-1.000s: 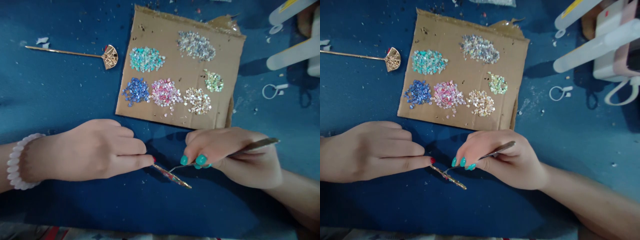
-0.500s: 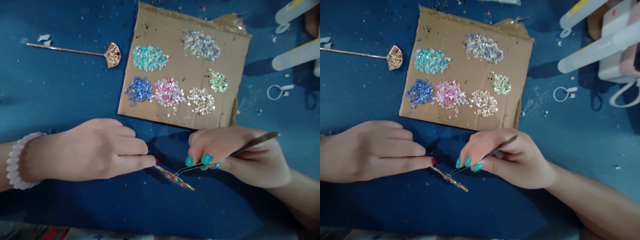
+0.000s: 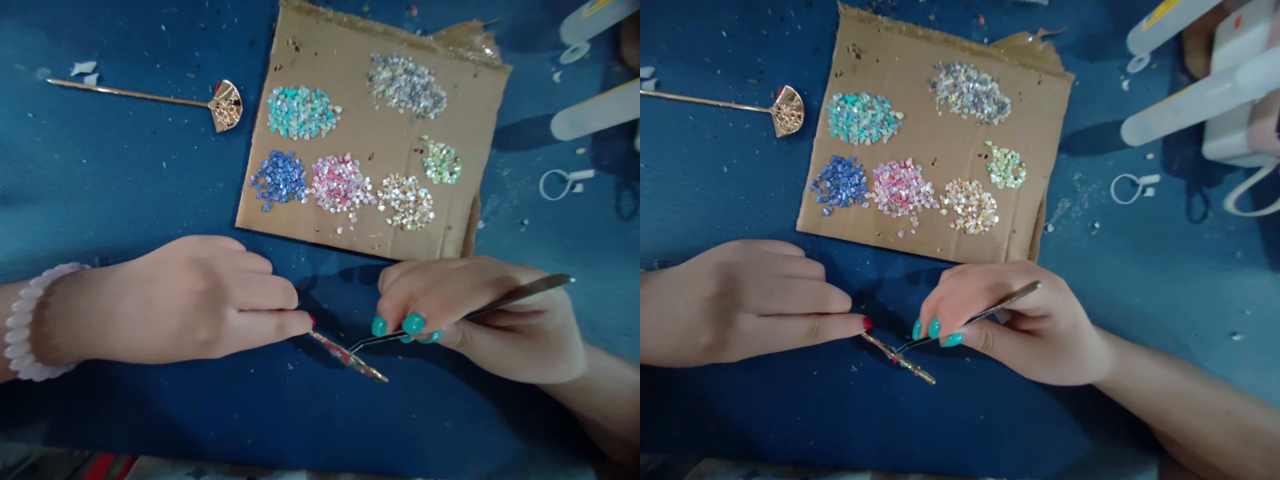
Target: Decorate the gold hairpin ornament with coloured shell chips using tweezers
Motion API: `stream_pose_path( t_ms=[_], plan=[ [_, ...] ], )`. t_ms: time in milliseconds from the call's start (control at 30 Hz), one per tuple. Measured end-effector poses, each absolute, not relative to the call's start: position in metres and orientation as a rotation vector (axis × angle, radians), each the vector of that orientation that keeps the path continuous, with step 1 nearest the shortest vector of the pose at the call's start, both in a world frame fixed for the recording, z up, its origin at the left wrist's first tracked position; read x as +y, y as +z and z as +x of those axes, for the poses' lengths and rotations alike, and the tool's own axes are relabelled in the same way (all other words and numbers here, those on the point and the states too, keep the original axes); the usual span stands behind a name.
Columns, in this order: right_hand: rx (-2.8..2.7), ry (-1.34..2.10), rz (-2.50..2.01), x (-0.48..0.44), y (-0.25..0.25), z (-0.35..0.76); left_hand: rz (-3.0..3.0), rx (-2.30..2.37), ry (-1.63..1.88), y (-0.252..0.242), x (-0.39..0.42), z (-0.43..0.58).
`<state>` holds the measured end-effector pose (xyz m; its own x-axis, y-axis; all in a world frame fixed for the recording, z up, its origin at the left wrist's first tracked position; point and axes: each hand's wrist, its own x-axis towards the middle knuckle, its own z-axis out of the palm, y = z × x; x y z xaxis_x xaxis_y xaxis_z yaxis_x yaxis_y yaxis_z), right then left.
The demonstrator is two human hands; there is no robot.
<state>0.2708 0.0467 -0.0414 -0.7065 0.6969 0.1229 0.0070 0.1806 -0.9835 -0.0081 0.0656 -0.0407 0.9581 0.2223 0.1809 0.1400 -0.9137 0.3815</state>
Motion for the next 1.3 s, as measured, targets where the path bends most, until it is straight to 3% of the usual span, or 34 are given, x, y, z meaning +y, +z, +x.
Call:
stream_pose_path(
  t_ms=[967,1300],
  plan=[
    [-1.666,1.523,-0.741,0.039,-0.045,0.260,2.883,0.285,0.271,-0.046,0.063,-0.006],
    [-1.419,1.696,-0.660,0.042,-0.055,0.261,2.969,0.249,0.215,-0.041,0.061,0.011]
  ],
)
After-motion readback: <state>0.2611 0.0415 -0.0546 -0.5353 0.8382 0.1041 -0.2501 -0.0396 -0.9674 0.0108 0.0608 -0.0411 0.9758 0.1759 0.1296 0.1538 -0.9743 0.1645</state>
